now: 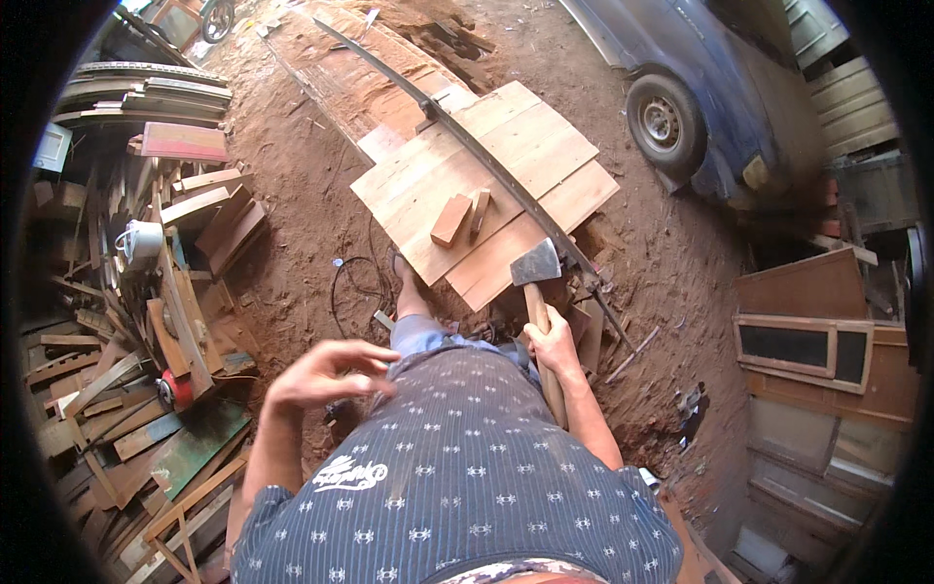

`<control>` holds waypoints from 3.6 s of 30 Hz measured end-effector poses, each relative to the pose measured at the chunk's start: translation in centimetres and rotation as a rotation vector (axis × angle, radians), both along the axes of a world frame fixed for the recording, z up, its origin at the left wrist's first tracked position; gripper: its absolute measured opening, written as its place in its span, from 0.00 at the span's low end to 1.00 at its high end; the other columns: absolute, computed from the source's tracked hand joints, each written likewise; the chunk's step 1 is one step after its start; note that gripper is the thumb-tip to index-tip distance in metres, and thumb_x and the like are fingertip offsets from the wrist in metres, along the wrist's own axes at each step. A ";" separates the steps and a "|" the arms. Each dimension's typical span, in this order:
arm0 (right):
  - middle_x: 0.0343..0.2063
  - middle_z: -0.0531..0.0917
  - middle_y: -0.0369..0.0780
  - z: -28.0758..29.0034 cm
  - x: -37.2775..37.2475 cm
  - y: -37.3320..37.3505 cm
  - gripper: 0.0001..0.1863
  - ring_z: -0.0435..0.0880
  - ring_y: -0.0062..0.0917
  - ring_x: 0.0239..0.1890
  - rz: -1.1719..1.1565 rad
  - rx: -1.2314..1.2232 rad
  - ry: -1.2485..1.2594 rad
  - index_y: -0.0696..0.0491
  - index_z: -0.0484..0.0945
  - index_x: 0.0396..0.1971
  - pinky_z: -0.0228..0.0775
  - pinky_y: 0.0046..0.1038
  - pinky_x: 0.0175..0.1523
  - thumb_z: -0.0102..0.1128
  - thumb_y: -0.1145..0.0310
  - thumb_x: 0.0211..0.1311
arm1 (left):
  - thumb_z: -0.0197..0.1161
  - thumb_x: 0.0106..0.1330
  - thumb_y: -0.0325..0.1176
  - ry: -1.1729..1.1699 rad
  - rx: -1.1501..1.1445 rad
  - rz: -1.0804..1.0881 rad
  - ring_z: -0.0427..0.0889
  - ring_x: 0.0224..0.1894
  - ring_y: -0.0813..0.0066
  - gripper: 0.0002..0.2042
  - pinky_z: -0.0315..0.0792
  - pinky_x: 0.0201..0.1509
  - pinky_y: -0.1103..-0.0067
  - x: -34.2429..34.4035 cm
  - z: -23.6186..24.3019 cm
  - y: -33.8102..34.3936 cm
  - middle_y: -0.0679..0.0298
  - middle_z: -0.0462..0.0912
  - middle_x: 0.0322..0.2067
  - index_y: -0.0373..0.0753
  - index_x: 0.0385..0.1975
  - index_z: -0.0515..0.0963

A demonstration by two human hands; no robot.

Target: The person uses a long metal blade to cut small wooden blocks on a makeshift workbench. They repeatedly position the wood, apply pressure to the blade, and use a hammer to drive the blade through the material. The person also moves the cut pieces and adjusts the wood on the bench.

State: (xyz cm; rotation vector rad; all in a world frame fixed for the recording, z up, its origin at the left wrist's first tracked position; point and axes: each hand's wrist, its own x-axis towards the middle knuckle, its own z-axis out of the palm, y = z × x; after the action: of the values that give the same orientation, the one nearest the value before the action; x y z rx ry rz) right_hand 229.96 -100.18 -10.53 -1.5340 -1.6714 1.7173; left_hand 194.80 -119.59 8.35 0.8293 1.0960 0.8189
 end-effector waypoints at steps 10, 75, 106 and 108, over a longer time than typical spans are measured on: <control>0.23 0.81 0.39 -0.9 -1.3 1.0 0.28 0.80 0.20 0.19 -0.002 0.025 0.049 0.62 0.72 0.60 0.74 0.27 0.24 0.63 0.69 0.60 | 0.56 0.76 0.33 -0.225 1.242 -0.762 0.84 0.28 0.58 0.15 0.84 0.35 0.71 5.6 16.6 9.3 0.65 0.88 0.37 0.45 0.58 0.81; 0.20 0.79 0.37 -1.0 4.2 -2.1 0.21 0.79 0.21 0.17 -0.194 -0.102 0.064 0.62 0.75 0.52 0.72 0.27 0.22 0.63 0.69 0.60 | 0.59 0.73 0.29 -0.478 1.199 -0.199 0.81 0.49 0.55 0.14 0.73 0.59 0.63 14.0 14.1 9.7 0.44 0.82 0.44 0.29 0.53 0.73; 0.26 0.81 0.37 -0.9 0.9 0.5 0.27 0.79 0.19 0.21 -0.036 0.233 0.002 0.62 0.73 0.60 0.74 0.25 0.29 0.63 0.68 0.61 | 0.66 0.71 0.32 -0.139 0.435 -0.380 0.84 0.47 0.68 0.06 0.76 0.56 0.69 12.4 -1.2 11.3 0.59 0.85 0.39 0.35 0.38 0.80; 0.40 0.86 0.53 1.4 -1.6 1.8 0.31 0.88 0.36 0.43 0.039 0.400 -0.043 0.62 0.69 0.64 0.78 0.34 0.50 0.62 0.65 0.62 | 0.61 0.75 0.45 0.000 0.020 0.078 0.82 0.47 0.74 0.17 0.75 0.57 0.72 11.9 -11.1 10.6 0.64 0.84 0.42 0.34 0.44 0.81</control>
State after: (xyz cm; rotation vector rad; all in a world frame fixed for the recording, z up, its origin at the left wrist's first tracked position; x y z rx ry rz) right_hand 228.33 -98.42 -9.14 -1.3635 -1.9327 1.2705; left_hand 206.66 -109.03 -2.78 0.8076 1.1278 0.8965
